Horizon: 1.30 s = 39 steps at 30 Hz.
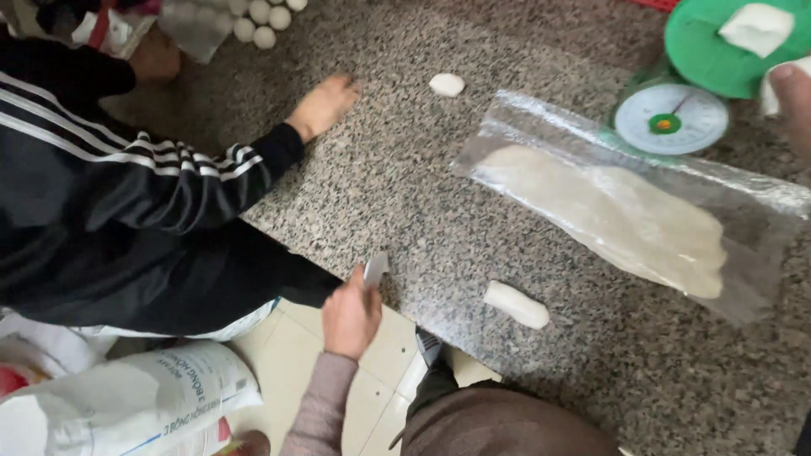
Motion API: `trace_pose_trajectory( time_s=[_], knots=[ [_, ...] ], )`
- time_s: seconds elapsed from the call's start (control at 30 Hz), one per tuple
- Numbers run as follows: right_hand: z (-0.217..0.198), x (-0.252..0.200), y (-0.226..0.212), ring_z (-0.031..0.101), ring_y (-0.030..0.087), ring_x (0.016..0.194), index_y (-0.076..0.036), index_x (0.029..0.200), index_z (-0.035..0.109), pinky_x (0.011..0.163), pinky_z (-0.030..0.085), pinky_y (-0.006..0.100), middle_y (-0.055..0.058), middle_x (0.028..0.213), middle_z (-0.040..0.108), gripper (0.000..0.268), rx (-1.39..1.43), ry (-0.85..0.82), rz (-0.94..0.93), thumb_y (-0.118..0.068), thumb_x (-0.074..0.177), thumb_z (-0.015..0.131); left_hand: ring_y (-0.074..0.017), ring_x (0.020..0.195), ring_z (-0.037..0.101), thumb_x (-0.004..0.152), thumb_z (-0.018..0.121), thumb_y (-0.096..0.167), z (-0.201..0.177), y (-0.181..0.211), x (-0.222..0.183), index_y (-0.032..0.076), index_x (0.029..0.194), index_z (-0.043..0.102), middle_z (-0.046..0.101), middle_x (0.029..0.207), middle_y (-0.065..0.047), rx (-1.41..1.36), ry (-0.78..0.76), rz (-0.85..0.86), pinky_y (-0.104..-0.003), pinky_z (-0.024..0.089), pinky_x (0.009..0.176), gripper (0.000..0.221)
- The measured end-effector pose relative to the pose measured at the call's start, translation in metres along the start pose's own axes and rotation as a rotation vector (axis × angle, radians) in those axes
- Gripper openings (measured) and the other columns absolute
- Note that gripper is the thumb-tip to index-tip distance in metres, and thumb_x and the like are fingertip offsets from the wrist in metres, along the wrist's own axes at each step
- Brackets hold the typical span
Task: Cutting a roll of dough into small portions and rounding them into balls on a granite countertop.
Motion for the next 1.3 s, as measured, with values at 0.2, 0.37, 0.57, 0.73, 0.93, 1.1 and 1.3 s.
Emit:
trace_pose_trajectory(
  time_s=[0.2,0.37,0.57,0.73,0.93,1.1,1.3],
  knots=[
    [0.089,-0.044,-0.511,0.078,0.034,0.098,0.002,0.152,0.067,0.079,0.065,0.044,0.026,0.126,0.078,0.035,0.278,-0.275,0.467,-0.025,0.131,0.061,-0.0379,0.06,0.077,0.101,0.061,0.009,-0.018,0.004,0.032,0.008,0.133,0.065,0.08,0.085,-0.013,0.16,-0.024,0.262,-0.057,0.064,0.055,0.032],
    [0.253,-0.151,-0.445,0.078,0.031,0.116,-0.003,0.139,0.075,0.095,0.067,0.055,0.019,0.122,0.081,0.032,0.362,-0.612,0.503,-0.017,0.111,0.069,-0.0457,0.092,0.084,0.101,0.06,0.032,0.026,-0.03,0.054,0.024,0.147,0.058,0.082,0.113,-0.014,0.315,-0.182,0.256,-0.059,0.067,0.08,0.046],
    [0.369,-0.228,-0.477,0.078,0.041,0.119,-0.02,0.145,0.074,0.097,0.068,0.053,0.013,0.13,0.075,0.046,0.126,-0.887,0.186,-0.034,0.102,0.082,-0.0474,0.102,0.084,0.105,0.061,0.03,0.02,-0.018,0.064,0.019,0.15,0.057,0.083,0.109,-0.017,0.261,-0.332,0.257,-0.061,0.067,0.09,0.047],
    [0.406,-0.232,-0.506,0.06,0.046,0.146,-0.005,0.17,0.041,0.12,0.056,0.056,0.018,0.159,0.048,0.074,0.0,-0.789,0.009,-0.022,0.106,0.073,-0.0556,0.118,0.078,0.102,0.068,0.036,-0.002,0.008,0.075,0.006,0.159,0.055,0.082,0.118,-0.029,-0.123,-0.328,-0.019,-0.068,0.062,0.1,0.066],
    [0.41,-0.243,-0.476,0.072,0.05,0.112,-0.006,0.124,0.071,0.094,0.061,0.057,0.02,0.114,0.07,0.044,0.059,-0.821,0.002,-0.039,0.098,0.083,-0.0594,0.129,0.072,0.099,0.068,0.039,0.032,-0.005,0.077,0.013,0.158,0.057,0.079,0.124,-0.036,-0.246,-0.232,-0.18,-0.071,0.057,0.112,0.066],
    [0.353,-0.224,-0.449,0.08,0.036,0.098,-0.017,0.107,0.08,0.082,0.059,0.047,0.012,0.104,0.084,0.024,0.12,-0.65,0.215,-0.038,0.095,0.085,-0.0583,0.112,0.076,0.101,0.064,0.037,0.023,0.016,0.062,0.021,0.158,0.053,0.081,0.112,-0.031,0.0,-0.242,-0.106,-0.069,0.058,0.101,0.061],
    [0.183,-0.135,-0.362,0.068,0.026,0.143,-0.016,0.151,0.068,0.123,0.049,0.042,0.009,0.153,0.074,0.056,0.133,-0.147,0.201,-0.024,0.098,0.085,-0.0558,0.096,0.077,0.104,0.059,0.04,0.03,0.032,0.033,0.023,0.15,0.047,0.082,0.1,-0.025,0.122,-0.269,-0.07,-0.069,0.056,0.086,0.05]
  ],
)
Point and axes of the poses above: each hand's wrist, its own x-axis towards the middle knuckle, its own z-axis out of the palm, y = z × x, the point moved 2 cm from there along x, towards the middle knuckle
